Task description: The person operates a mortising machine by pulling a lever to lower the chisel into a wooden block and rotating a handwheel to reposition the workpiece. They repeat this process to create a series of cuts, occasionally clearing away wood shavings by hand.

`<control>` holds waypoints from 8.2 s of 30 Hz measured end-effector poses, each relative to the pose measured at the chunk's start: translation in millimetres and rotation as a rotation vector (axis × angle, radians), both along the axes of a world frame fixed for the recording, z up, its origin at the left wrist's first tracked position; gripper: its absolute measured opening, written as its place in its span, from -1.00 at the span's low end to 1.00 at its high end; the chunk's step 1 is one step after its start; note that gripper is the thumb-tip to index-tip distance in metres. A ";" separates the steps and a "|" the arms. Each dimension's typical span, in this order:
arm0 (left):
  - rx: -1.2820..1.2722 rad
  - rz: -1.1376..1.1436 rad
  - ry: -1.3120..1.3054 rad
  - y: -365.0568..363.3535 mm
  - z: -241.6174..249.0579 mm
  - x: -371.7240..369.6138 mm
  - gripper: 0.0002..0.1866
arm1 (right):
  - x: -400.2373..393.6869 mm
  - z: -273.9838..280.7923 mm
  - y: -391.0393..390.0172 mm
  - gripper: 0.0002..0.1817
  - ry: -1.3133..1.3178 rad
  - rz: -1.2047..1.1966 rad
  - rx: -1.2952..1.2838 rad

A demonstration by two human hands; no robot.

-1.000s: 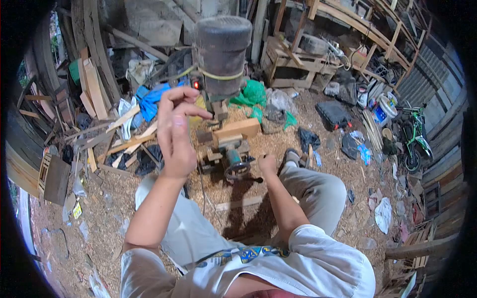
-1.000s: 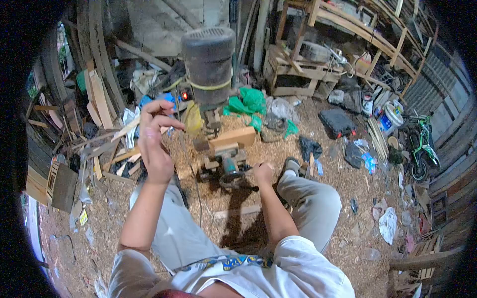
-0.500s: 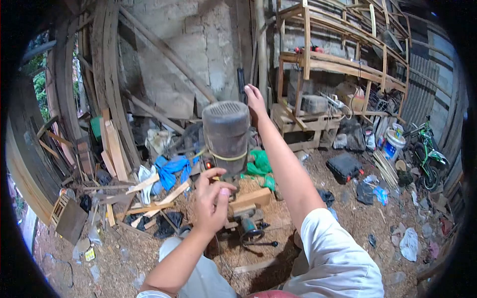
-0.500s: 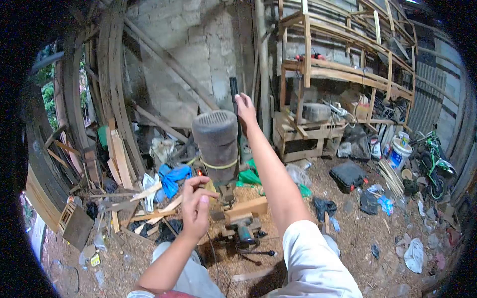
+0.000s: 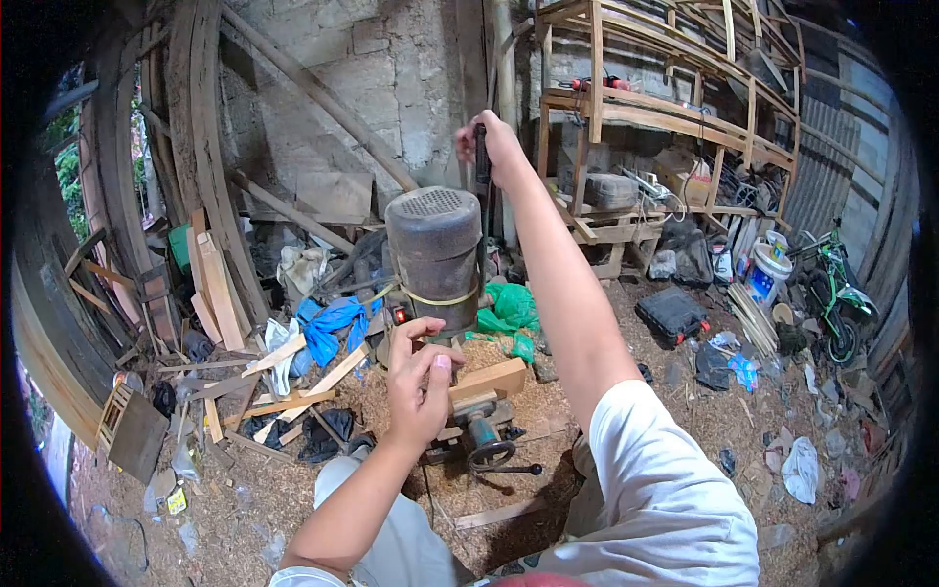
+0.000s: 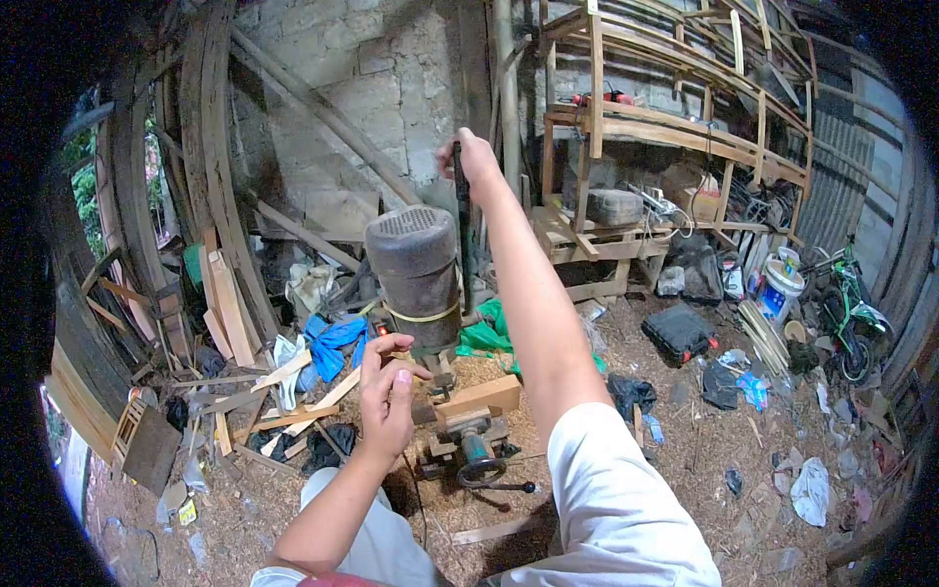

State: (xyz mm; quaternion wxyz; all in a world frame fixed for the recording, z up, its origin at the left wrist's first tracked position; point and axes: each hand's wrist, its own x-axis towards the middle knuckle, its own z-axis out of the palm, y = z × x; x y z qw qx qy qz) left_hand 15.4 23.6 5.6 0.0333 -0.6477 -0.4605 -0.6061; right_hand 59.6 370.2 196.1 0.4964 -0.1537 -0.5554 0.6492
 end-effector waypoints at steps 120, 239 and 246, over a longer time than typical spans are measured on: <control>-0.889 -0.337 0.444 -117.6 -26.4 -115.6 -0.65 | 160.2 -215.7 -221.1 -0.58 -1.056 0.676 1.041; -1.254 -0.434 0.892 -73.9 -39.4 -8.3 -0.36 | 116.9 -444.0 -105.1 -0.47 -1.497 -0.534 0.398; -1.274 -0.455 0.907 -69.8 -39.8 -6.2 -0.35 | 167.1 -573.6 -178.5 -0.33 -1.751 -0.145 0.229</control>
